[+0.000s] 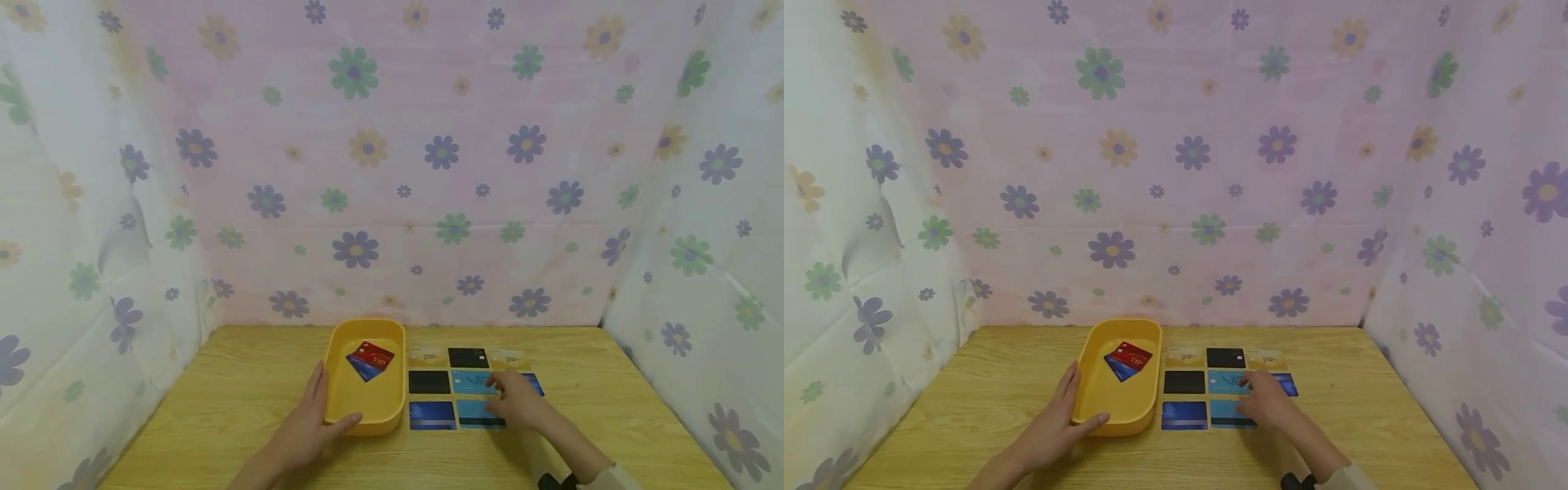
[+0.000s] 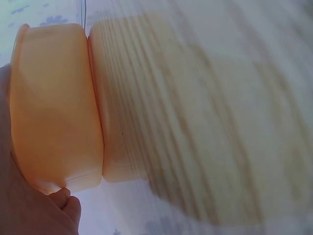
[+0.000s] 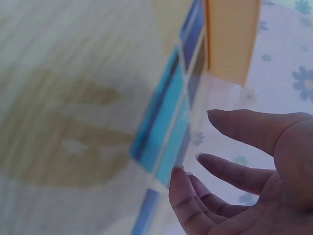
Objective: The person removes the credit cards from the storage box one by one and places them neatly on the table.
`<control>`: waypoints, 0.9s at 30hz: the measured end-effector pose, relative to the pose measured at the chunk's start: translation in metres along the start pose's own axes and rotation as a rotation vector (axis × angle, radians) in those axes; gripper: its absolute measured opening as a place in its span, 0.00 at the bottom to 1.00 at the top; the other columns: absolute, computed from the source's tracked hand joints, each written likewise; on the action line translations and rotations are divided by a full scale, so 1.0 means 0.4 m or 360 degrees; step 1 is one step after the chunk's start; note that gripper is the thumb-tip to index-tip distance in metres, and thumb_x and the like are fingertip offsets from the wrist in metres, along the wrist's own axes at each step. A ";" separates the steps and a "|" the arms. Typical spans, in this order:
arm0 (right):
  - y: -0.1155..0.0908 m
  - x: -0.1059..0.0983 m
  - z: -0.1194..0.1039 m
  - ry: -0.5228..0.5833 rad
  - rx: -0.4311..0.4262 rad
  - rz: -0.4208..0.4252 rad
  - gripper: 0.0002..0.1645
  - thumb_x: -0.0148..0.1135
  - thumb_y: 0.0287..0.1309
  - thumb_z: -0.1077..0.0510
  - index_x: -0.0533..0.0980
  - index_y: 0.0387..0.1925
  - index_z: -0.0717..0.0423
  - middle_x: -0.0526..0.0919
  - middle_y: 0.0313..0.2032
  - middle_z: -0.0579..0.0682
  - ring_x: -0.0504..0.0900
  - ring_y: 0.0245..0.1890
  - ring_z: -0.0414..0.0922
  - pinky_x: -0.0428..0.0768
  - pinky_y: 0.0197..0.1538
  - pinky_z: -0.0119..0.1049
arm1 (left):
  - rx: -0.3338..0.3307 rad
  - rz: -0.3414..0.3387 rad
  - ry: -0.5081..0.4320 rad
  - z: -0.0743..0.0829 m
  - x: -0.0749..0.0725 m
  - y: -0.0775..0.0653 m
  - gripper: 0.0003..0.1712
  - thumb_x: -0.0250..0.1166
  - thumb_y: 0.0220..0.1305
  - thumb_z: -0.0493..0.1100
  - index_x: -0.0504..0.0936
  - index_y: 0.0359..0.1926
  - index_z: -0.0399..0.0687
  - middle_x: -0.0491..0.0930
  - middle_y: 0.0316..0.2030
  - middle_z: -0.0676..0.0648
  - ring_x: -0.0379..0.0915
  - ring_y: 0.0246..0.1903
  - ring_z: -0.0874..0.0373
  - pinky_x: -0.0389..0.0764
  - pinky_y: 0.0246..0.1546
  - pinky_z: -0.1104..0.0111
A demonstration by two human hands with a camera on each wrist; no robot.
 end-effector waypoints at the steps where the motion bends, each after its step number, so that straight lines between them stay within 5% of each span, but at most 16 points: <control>1: 0.000 -0.003 -0.010 0.0005 -0.0029 -0.0008 0.20 0.74 0.56 0.62 0.80 0.48 0.67 0.83 0.46 0.62 0.83 0.42 0.56 0.83 0.43 0.53 | -0.0003 0.0001 0.0000 0.000 0.000 0.000 0.72 0.60 0.60 0.79 0.35 0.82 0.39 0.30 0.82 0.39 0.48 0.76 0.34 0.59 0.72 0.42; 17: 0.055 0.029 -0.191 0.0074 -0.0431 -0.0051 0.24 0.71 0.64 0.53 0.78 0.56 0.62 0.79 0.51 0.60 0.80 0.41 0.48 0.81 0.41 0.39 | -0.0012 0.0016 -0.0010 0.005 -0.004 -0.005 0.72 0.61 0.59 0.79 0.35 0.82 0.41 0.31 0.82 0.39 0.50 0.76 0.34 0.61 0.71 0.42; 27: 0.092 0.074 -0.281 0.0123 -0.0508 -0.0013 0.23 0.69 0.65 0.57 0.78 0.58 0.61 0.78 0.49 0.56 0.81 0.45 0.52 0.83 0.42 0.42 | -0.0011 0.0026 0.0016 0.012 -0.004 -0.006 0.72 0.61 0.60 0.79 0.36 0.82 0.39 0.31 0.82 0.39 0.50 0.76 0.34 0.60 0.71 0.42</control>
Point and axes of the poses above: each hand's wrist, its own y-axis towards the middle knuckle, its own x-axis out of the palm, z = x × y, the point moved 8 cm from there along y, towards the middle knuckle
